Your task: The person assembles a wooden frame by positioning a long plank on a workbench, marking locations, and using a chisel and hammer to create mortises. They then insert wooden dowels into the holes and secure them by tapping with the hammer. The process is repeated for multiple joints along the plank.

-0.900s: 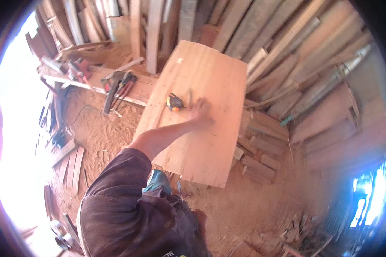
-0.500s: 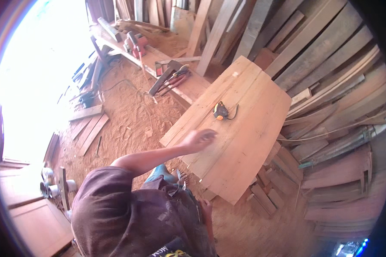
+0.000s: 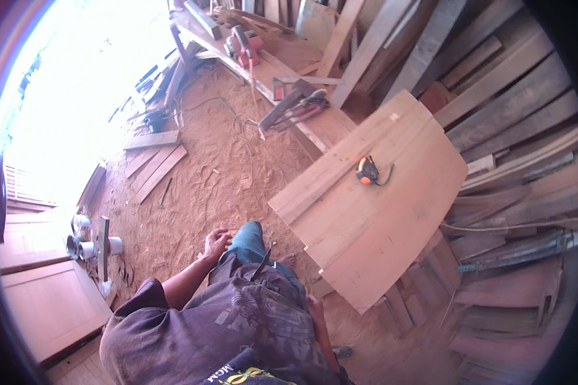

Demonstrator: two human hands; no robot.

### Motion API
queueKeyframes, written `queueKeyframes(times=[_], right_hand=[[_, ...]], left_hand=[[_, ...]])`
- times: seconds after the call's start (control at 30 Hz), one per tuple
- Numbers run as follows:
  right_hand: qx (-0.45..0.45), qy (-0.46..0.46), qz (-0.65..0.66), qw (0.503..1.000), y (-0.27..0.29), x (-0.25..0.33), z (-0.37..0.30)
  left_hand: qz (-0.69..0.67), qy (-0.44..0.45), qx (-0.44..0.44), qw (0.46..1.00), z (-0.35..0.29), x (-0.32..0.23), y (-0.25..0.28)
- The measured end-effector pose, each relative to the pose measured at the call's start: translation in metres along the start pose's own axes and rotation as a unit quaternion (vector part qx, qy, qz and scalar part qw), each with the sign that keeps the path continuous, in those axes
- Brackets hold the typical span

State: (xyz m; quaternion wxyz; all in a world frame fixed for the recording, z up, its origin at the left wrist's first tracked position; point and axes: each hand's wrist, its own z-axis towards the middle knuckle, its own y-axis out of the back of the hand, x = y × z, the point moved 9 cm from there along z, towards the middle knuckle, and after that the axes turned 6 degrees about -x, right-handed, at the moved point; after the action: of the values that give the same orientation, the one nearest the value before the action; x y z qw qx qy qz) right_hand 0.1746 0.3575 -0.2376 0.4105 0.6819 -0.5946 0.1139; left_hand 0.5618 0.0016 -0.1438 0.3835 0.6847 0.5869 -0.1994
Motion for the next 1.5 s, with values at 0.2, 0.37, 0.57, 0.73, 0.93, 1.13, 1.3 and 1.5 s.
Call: queueKeyframes(times=[0.2, 0.37, 0.57, 0.73, 0.93, 1.13, 1.3, 1.5], right_hand=[[0.037, -0.042, 0.018, 0.998, 0.008, 0.122, 0.018], [0.069, 0.031, 0.033, 0.997, -0.03, 0.275, 0.061], [0.109, 0.086, -0.044, 0.989, -0.07, 0.486, 0.087], [-0.056, 0.142, -0.04, 0.988, -0.03, 0.631, 0.182], [-0.339, 0.241, -0.134, 0.899, 0.064, 0.725, 0.309], [-0.465, 0.079, -0.303, 0.828, 0.09, 0.713, 0.391], [-0.454, -0.013, -0.275, 0.848, 0.099, 0.708, 0.397], [-0.388, -0.113, -0.212, 0.89, 0.111, 0.698, 0.394]], left_hand=[[-0.094, 0.158, -0.002, 0.983, 0.055, 0.072, 0.051], [-0.172, 0.253, 0.019, 0.952, 0.132, 0.073, 0.108], [-0.219, 0.219, -0.019, 0.951, 0.225, 0.0, 0.199], [-0.252, 0.188, -0.064, 0.947, 0.262, -0.04, 0.276], [-0.217, 0.204, -0.082, 0.951, 0.305, -0.069, 0.296], [-0.216, 0.139, -0.051, 0.965, 0.4, -0.171, 0.273], [-0.226, 0.175, -0.09, 0.954, 0.467, -0.241, 0.263], [-0.099, 0.059, -0.05, 0.992, 0.571, -0.393, 0.239]])
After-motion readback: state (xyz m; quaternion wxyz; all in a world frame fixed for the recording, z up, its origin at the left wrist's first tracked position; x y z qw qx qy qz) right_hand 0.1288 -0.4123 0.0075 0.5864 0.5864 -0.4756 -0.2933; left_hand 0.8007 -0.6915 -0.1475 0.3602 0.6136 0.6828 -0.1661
